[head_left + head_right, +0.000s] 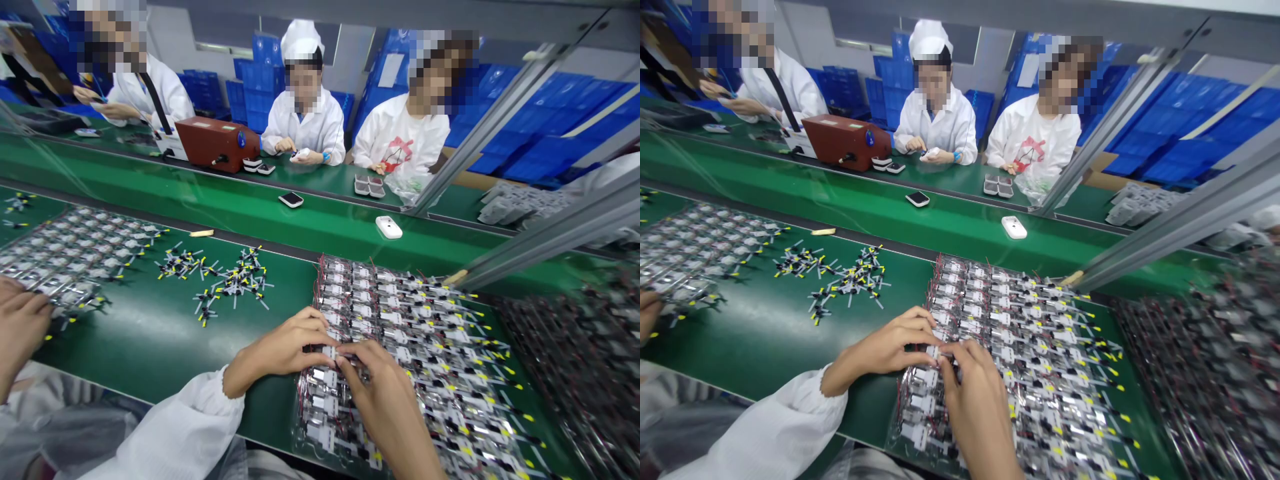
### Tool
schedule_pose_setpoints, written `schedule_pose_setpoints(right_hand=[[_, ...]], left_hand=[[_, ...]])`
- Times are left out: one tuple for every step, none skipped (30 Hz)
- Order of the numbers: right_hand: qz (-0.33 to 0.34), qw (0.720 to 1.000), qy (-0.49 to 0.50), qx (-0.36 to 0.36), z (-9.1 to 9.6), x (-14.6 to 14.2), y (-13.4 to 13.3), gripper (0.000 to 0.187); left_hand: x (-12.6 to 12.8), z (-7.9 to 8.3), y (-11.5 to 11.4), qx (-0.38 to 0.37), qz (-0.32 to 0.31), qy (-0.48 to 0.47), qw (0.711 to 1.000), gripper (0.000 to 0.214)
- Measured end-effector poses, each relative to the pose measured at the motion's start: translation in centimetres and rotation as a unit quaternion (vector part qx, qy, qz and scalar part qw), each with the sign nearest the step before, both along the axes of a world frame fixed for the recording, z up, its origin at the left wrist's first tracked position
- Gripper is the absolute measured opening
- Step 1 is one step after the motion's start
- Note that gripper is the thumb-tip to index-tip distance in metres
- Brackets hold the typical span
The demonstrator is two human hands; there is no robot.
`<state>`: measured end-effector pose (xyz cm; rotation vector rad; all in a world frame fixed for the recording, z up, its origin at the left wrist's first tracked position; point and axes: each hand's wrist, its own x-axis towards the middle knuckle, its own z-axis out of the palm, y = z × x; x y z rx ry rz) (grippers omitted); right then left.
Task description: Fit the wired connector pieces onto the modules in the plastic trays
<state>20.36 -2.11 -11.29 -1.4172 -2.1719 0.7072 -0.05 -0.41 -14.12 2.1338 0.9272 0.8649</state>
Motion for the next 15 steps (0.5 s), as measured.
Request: schedule_pose_setpoints(right_hand=[[-0.012,1.000,-0.010,0.023,0.0,0.3,-0.1,0.024],[-0.028,0.998,-0.020,0.048,0.1,0.6,-0.2,0.025],[-0.045,0.996,-0.028,0.073,0.3,1.0,-0.2,0.028],[-0.059,0.993,-0.034,0.093,0.5,1.5,-0.3,0.032],[-0.069,0.991,-0.035,0.105,0.7,2.0,-0.3,0.035],[-0.077,0.990,-0.034,0.110,1.0,2.4,-0.3,0.038],[-0.082,0.990,-0.033,0.108,1.2,2.8,-0.3,0.039],[-0.087,0.991,-0.033,0.100,1.4,3.2,-0.4,0.040],[-0.093,0.991,-0.033,0.090,1.5,3.4,-0.5,0.039],[-0.098,0.991,-0.034,0.079,1.6,3.6,-0.5,0.039],[-0.103,0.992,-0.033,0.072,1.5,3.6,-0.6,0.038],[-0.105,0.992,-0.030,0.068,1.4,3.7,-0.6,0.038],[-0.104,0.992,-0.027,0.068,1.2,3.7,-0.6,0.039],[-0.102,0.992,-0.025,0.069,0.9,3.7,-0.6,0.038],[-0.094,0.993,-0.027,0.070,0.7,3.8,-0.5,0.037]], left_hand=[[0.0,0.0,-0.1,0.001,0.004,0.004,1.000,0.032],[0.0,-0.1,-0.1,0.001,0.007,0.006,1.000,0.033],[0.1,0.0,-0.2,0.002,0.011,0.006,1.000,0.034],[0.1,0.1,-0.3,0.001,0.013,0.006,1.000,0.035],[0.1,0.2,-0.4,-0.002,0.016,0.006,1.000,0.037],[0.0,0.3,-0.5,-0.008,0.016,0.005,1.000,0.040],[-0.1,0.5,-0.5,-0.016,0.017,0.002,1.000,0.043],[-0.3,0.7,-0.5,-0.025,0.018,-0.003,1.000,0.045],[-0.4,0.8,-0.5,-0.033,0.020,-0.008,0.999,0.046],[-0.6,0.9,-0.4,-0.038,0.023,-0.012,0.999,0.044],[-0.8,1.0,-0.3,-0.038,0.028,-0.015,0.999,0.040],[-0.9,1.0,-0.3,-0.034,0.033,-0.014,0.999,0.033],[-0.9,0.9,-0.2,-0.027,0.039,-0.011,0.999,0.025],[-0.8,0.8,-0.2,-0.019,0.045,-0.005,0.999,0.018],[-0.7,0.7,-0.2,-0.010,0.051,0.000,0.999,0.012]])
